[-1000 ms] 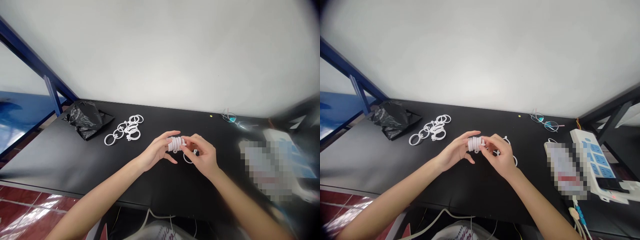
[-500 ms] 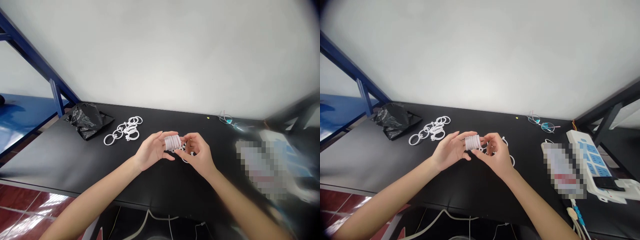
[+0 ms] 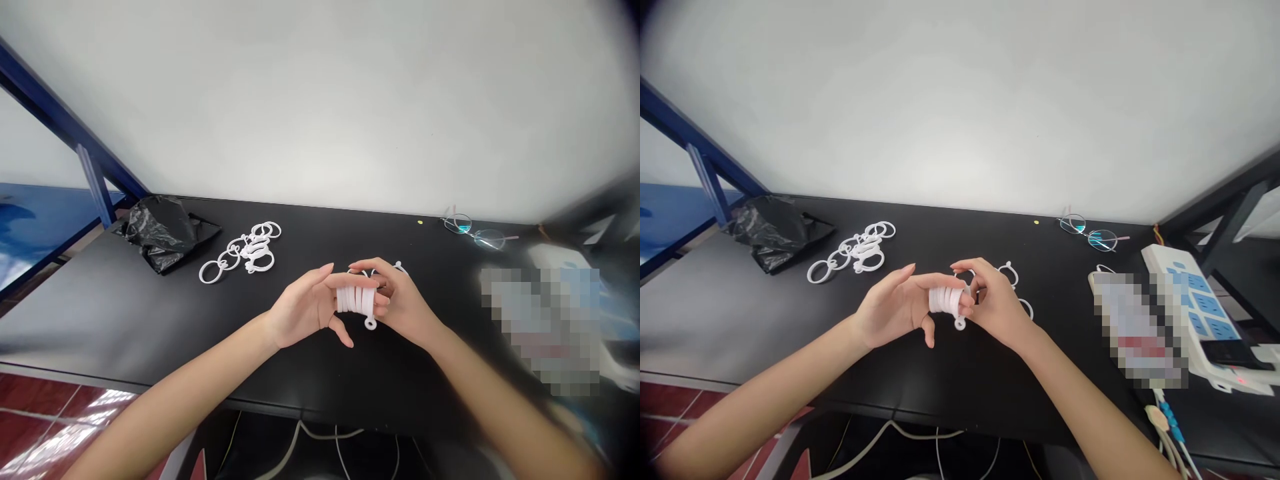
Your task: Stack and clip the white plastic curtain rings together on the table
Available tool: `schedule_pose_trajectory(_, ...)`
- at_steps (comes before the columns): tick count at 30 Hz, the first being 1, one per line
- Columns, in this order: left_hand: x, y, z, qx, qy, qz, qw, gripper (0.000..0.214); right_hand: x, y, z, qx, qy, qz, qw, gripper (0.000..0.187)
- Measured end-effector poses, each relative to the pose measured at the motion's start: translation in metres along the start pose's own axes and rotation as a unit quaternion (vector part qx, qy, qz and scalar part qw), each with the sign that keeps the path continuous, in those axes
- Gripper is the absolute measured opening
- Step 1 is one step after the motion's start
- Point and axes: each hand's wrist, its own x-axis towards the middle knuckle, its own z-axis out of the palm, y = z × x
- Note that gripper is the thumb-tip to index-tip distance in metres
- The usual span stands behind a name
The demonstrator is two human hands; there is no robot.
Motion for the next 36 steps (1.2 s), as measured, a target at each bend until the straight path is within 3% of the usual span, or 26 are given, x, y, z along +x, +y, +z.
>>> schedule_pose_trajectory(5,0.0,-0.002,0.002,0.015,0.014,0.004,1.0,0.06,0.001,-0.001,-0.002,0.036,-0.034,0.029,0.998,0.04)
schedule_pose_trajectory(10,0.0,-0.001,0.004,0.026,0.059,0.029,0.998,0.058,-0.002,-0.003,-0.017,0.124,-0.205,0.09,0.967,0.059)
schedule_pose_trajectory(12,0.0,0.0,0.004,0.039,0.054,0.032,0.997,0.057,-0.002,-0.003,-0.022,0.158,-0.244,0.101,0.951,0.066)
schedule_pose_trajectory(14,0.0,0.0,0.005,0.044,0.044,0.032,0.998,0.056,-0.002,-0.003,-0.023,0.176,-0.235,0.101,0.951,0.061)
schedule_pose_trajectory(18,-0.001,0.001,0.005,0.033,0.031,0.021,0.999,0.055,0.0,-0.002,-0.017,0.147,-0.181,0.081,0.969,0.033)
schedule_pose_trajectory(24,-0.002,0.001,0.006,0.045,0.012,0.011,0.999,0.056,0.003,0.0,-0.013,0.119,-0.156,0.032,0.98,0.017)
schedule_pose_trajectory(27,-0.001,0.0,0.008,0.057,-0.005,0.008,0.998,0.057,0.002,0.001,-0.011,0.092,-0.146,0.007,0.985,0.024)
schedule_pose_trajectory(32,-0.001,-0.001,0.011,0.079,-0.005,0.006,0.997,0.061,-0.005,0.0,-0.002,0.025,-0.145,-0.015,0.989,0.062)
schedule_pose_trajectory(36,-0.003,0.0,0.015,0.092,-0.044,-0.014,0.995,0.062,-0.007,0.001,0.004,0.023,-0.142,-0.064,0.988,0.047)
